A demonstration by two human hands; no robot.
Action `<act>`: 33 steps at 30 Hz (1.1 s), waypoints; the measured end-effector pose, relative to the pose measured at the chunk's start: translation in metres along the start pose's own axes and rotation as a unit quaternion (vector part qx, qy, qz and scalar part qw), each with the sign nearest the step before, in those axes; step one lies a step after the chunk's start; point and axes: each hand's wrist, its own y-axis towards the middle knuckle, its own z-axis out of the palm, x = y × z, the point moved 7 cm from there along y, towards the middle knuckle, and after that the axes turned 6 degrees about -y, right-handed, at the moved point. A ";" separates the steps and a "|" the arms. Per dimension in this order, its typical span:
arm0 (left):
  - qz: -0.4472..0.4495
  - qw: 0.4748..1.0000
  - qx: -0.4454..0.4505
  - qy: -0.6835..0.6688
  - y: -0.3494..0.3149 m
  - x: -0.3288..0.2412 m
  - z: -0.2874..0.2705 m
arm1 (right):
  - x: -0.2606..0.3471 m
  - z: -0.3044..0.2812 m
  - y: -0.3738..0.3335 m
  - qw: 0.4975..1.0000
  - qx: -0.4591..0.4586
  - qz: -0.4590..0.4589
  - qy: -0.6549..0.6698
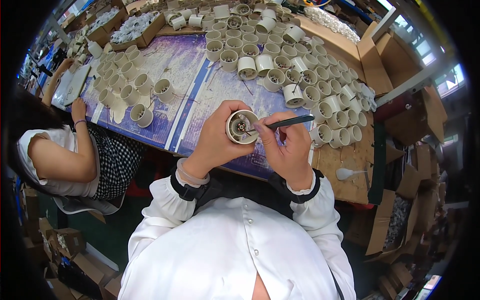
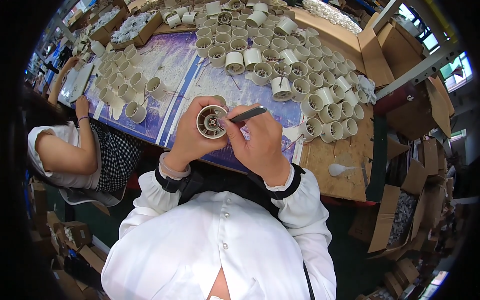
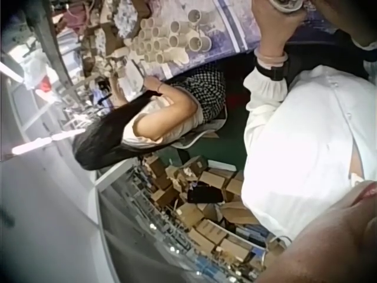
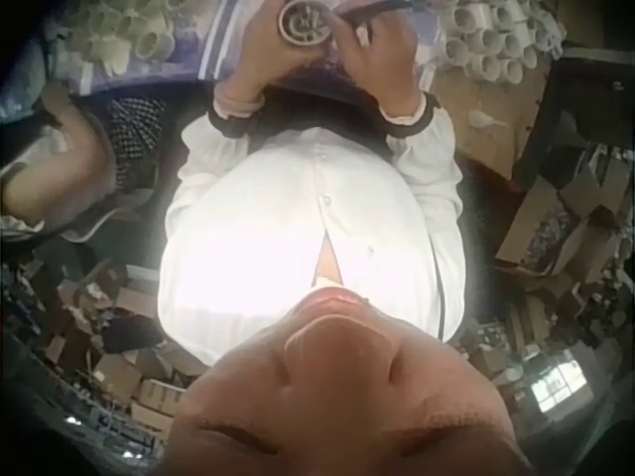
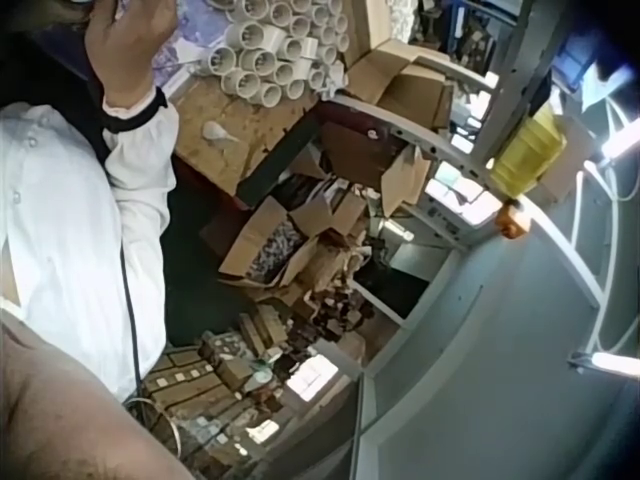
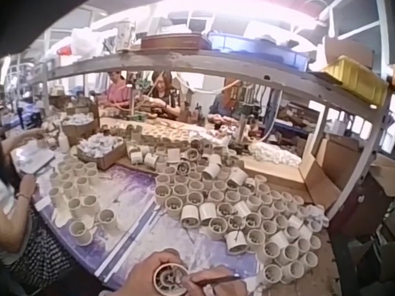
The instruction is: The person picks up a plastic housing, uses tweezers to thread a wire through a side hole, and applies glue from a bottle to the connection. They then set the housing down and repeat the process with a second unit.
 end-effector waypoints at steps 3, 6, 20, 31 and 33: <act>-0.008 1.000 0.002 -0.012 0.000 0.002 0.000 | 0.000 0.001 0.000 1.000 -0.001 -0.005 -0.004; -0.009 1.000 0.004 -0.007 0.000 -0.002 0.001 | -0.003 0.003 -0.002 1.000 -0.005 -0.011 0.006; 0.019 0.999 -0.008 0.051 0.000 -0.004 -0.001 | -0.005 0.003 -0.001 1.000 0.016 -0.019 -0.003; 0.033 0.997 -0.012 0.068 0.001 -0.006 -0.002 | 0.005 0.004 0.003 0.996 0.047 -0.073 -0.037; 0.050 0.998 -0.012 0.031 0.001 -0.006 -0.002 | 0.010 -0.001 0.004 0.997 0.032 -0.075 -0.006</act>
